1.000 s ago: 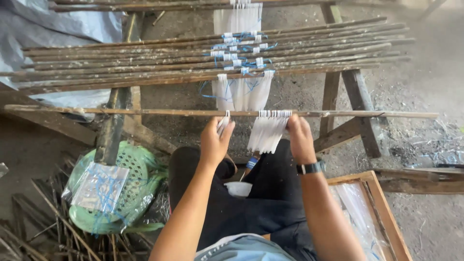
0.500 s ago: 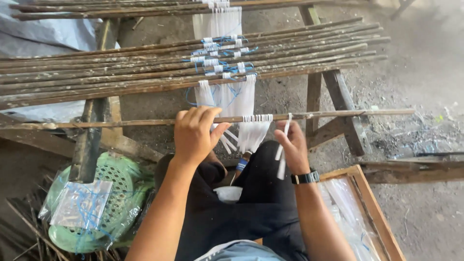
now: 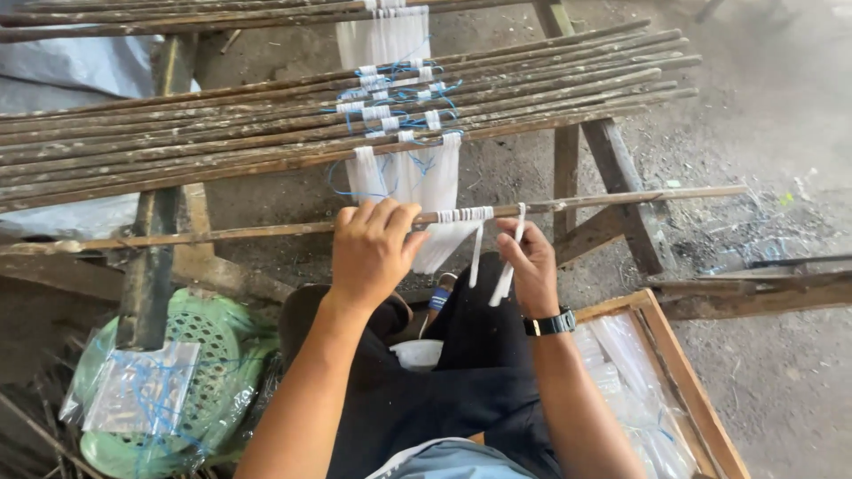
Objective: Tying white candle wicks onto wooden sticks using blue thread on a wooden rack.
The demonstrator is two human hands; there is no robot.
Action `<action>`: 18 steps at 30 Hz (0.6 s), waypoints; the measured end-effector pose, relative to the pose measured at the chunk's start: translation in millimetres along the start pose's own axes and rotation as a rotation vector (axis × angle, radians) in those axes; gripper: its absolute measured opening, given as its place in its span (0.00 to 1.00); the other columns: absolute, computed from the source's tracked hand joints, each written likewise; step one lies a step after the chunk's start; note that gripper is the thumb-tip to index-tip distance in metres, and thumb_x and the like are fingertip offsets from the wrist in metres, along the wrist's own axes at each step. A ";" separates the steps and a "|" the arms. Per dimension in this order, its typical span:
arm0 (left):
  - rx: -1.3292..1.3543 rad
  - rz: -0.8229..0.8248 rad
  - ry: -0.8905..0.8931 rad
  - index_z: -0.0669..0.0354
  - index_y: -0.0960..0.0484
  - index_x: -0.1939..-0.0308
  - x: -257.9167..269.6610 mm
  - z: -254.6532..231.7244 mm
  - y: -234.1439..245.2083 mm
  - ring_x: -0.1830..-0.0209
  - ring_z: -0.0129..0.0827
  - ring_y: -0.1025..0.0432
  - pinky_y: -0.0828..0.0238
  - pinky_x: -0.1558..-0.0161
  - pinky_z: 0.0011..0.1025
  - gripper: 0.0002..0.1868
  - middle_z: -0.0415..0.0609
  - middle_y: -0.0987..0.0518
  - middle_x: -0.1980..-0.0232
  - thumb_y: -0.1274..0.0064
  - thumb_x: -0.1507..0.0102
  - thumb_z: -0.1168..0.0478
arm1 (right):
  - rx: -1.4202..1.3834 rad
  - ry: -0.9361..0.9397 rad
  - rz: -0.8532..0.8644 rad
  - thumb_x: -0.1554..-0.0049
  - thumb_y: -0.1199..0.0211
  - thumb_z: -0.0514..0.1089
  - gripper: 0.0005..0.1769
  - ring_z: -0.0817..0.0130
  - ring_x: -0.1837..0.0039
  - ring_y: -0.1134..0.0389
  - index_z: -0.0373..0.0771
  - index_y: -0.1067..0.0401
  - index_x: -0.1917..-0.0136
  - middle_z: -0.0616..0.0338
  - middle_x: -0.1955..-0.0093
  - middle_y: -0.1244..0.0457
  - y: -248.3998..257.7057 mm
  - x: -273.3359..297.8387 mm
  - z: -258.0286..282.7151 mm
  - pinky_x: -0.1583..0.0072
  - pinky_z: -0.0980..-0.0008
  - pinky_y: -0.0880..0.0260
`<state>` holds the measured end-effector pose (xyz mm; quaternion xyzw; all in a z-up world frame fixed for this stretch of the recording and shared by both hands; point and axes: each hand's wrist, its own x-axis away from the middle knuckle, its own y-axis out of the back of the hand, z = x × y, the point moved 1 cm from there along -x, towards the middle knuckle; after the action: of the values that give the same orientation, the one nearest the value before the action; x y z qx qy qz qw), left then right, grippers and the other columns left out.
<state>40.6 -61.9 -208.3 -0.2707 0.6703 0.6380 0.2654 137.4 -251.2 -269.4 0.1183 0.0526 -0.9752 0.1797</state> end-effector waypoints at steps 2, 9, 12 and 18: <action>-0.005 -0.013 -0.007 0.47 0.28 0.62 -0.8 -0.5 0.2 0.71 0.32 0.35 0.41 0.65 0.29 0.17 0.38 0.32 0.71 0.47 0.50 0.48 | -0.022 -0.010 0.009 0.48 0.44 0.38 0.10 0.77 0.65 0.42 0.31 0.34 0.53 0.60 0.70 0.43 2.7 0.9 2.1 0.59 0.79 0.40; -0.037 -0.013 0.003 0.48 0.29 0.62 0.3 -2.7 1.8 0.71 0.31 0.35 0.42 0.65 0.29 0.16 0.40 0.32 0.72 0.46 0.50 0.48 | -0.023 -0.022 0.045 0.50 0.41 0.38 0.12 0.77 0.68 0.42 0.31 0.35 0.54 0.61 0.72 0.43 6.8 -1.7 7.2 0.62 0.81 0.42; -0.056 0.000 0.008 0.47 0.29 0.62 0.6 -2.8 2.7 0.70 0.31 0.35 0.42 0.65 0.28 0.16 0.39 0.32 0.72 0.48 0.49 0.47 | 0.114 -0.022 0.087 0.52 0.40 0.39 0.12 0.76 0.70 0.44 0.31 0.33 0.55 0.60 0.73 0.43 17.1 -10.5 -23.4 0.65 0.78 0.43; -0.040 0.027 0.024 0.46 0.30 0.62 1.2 -3.2 3.1 0.70 0.30 0.35 0.42 0.64 0.29 0.15 0.39 0.31 0.71 0.49 0.48 0.48 | 0.195 -0.065 0.109 0.55 0.36 0.41 0.09 0.79 0.74 0.46 0.35 0.32 0.63 0.64 0.79 0.45 -3.2 -12.7 5.4 0.69 0.81 0.48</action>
<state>37.6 -65.0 -206.7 -0.2746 0.6640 0.6516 0.2430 146.5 -244.6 -260.8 0.1062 -0.0550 -0.9677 0.2219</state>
